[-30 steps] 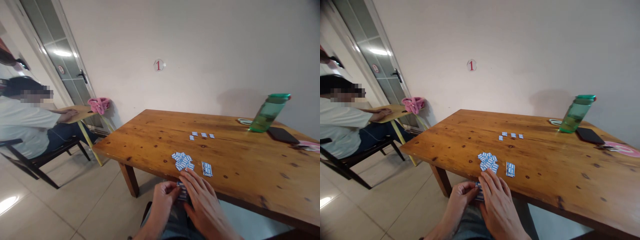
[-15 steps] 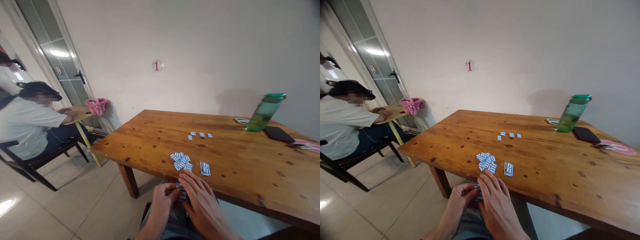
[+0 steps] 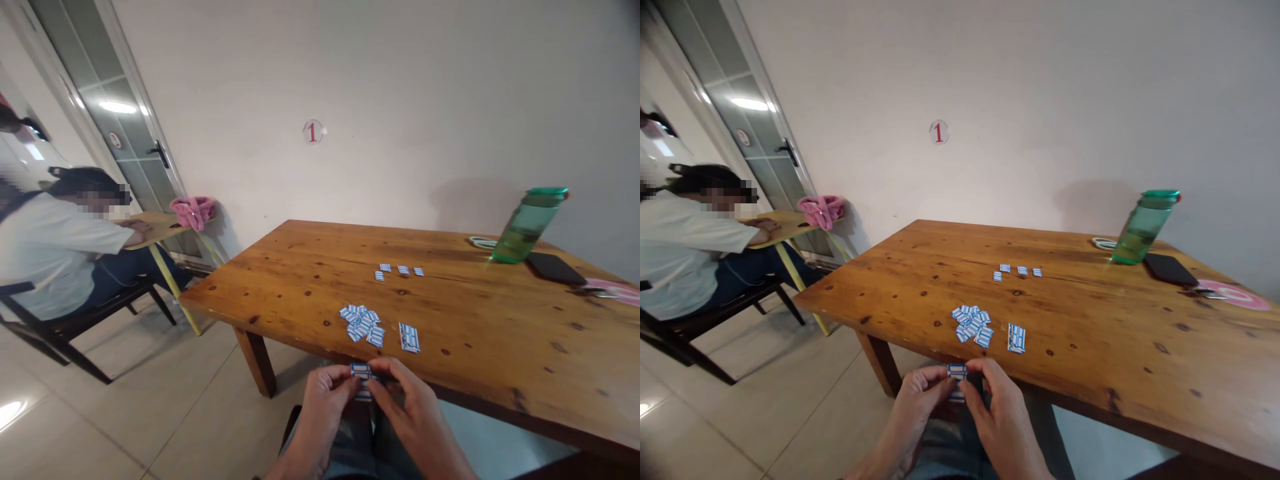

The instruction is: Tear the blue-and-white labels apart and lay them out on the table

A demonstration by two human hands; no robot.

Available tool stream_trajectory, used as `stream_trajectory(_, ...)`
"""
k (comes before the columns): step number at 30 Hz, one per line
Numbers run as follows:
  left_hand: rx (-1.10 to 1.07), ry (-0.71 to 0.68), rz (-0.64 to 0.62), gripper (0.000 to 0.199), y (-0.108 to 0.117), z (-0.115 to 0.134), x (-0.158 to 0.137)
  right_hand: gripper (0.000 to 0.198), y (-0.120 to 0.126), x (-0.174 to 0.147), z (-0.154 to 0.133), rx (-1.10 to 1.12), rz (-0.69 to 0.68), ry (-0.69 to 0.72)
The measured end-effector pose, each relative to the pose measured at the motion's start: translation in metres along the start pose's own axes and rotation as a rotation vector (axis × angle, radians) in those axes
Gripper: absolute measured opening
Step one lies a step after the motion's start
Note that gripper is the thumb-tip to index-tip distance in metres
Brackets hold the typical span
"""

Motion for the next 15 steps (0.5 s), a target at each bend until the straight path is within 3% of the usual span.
stream_trajectory(4,-0.007,-0.004,0.016,0.03,-0.0023,0.0005,-0.0011,0.023,0.0016,0.0012,-0.0001,0.116,-0.015,-0.115)
stream_trajectory(10,-0.032,-0.026,0.021,0.03,-0.0016,-0.007,0.0016,0.024,0.0001,0.0026,-0.0012,0.17,-0.023,-0.142)
stream_trajectory(15,-0.078,-0.112,0.031,0.019,-0.001,-0.0078,0.0036,0.014,-0.0034,0.0007,-0.0001,0.176,-0.053,-0.119)
Point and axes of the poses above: each hand's wrist, its own x-axis towards the middle knuckle, its own y-axis out of the back of the hand, z = x × y, the point moved 2 cm from there along x, towards the middle knuckle
